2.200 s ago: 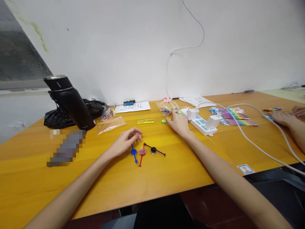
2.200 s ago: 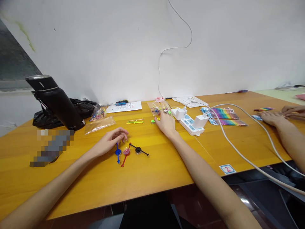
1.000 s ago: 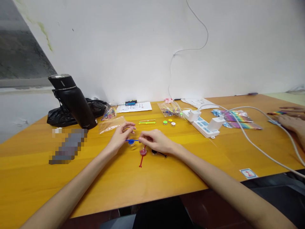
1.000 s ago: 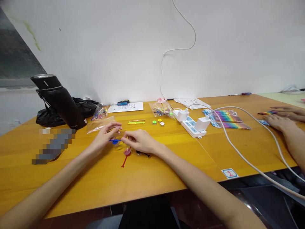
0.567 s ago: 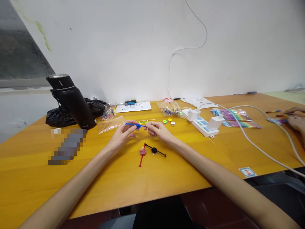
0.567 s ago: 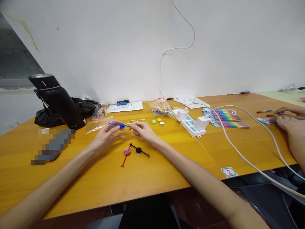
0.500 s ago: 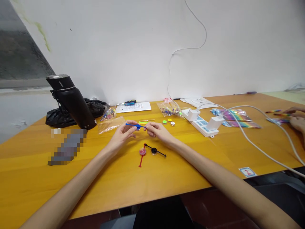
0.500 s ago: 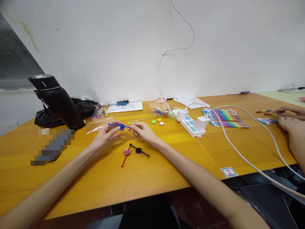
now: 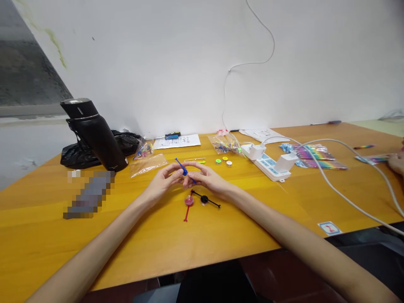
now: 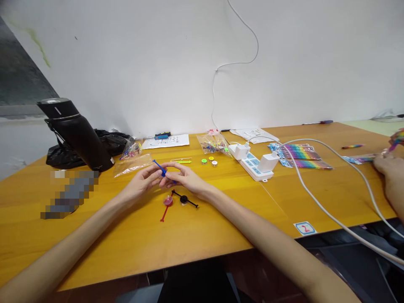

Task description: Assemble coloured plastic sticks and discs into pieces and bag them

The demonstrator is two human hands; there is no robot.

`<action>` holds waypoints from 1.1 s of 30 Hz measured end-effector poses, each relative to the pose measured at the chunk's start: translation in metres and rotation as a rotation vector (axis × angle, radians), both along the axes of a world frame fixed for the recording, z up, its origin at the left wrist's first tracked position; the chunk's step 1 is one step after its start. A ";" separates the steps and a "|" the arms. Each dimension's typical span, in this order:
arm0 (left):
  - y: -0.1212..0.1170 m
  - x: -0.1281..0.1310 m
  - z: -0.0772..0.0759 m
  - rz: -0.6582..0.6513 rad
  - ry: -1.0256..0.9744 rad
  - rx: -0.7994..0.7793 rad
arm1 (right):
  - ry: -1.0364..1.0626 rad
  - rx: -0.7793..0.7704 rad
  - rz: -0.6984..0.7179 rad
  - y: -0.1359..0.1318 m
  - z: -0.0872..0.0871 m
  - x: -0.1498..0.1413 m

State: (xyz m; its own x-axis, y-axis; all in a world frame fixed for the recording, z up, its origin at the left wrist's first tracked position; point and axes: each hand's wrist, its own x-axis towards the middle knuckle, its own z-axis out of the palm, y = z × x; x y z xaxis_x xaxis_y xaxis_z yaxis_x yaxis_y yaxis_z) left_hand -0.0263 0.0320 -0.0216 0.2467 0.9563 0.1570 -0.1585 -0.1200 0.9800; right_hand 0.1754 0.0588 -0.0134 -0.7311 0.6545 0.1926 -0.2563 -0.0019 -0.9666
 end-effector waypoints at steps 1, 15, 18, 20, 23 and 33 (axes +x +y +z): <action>0.000 0.001 -0.001 -0.032 -0.003 -0.007 | 0.004 -0.016 0.004 0.000 -0.001 0.000; -0.010 0.007 0.006 -0.114 0.092 0.079 | 0.055 -0.138 0.069 -0.006 0.000 -0.002; -0.008 0.008 0.003 -0.103 0.102 0.091 | 0.067 -0.142 0.051 -0.006 -0.001 -0.004; -0.006 0.008 0.001 -0.096 0.116 0.098 | 0.063 -0.131 0.025 -0.005 -0.003 -0.006; -0.004 0.009 -0.002 -0.075 0.148 0.115 | 0.046 -0.123 -0.002 -0.003 -0.006 -0.007; -0.015 0.010 0.006 -0.178 0.157 0.080 | 0.034 -0.163 0.159 -0.003 0.001 -0.002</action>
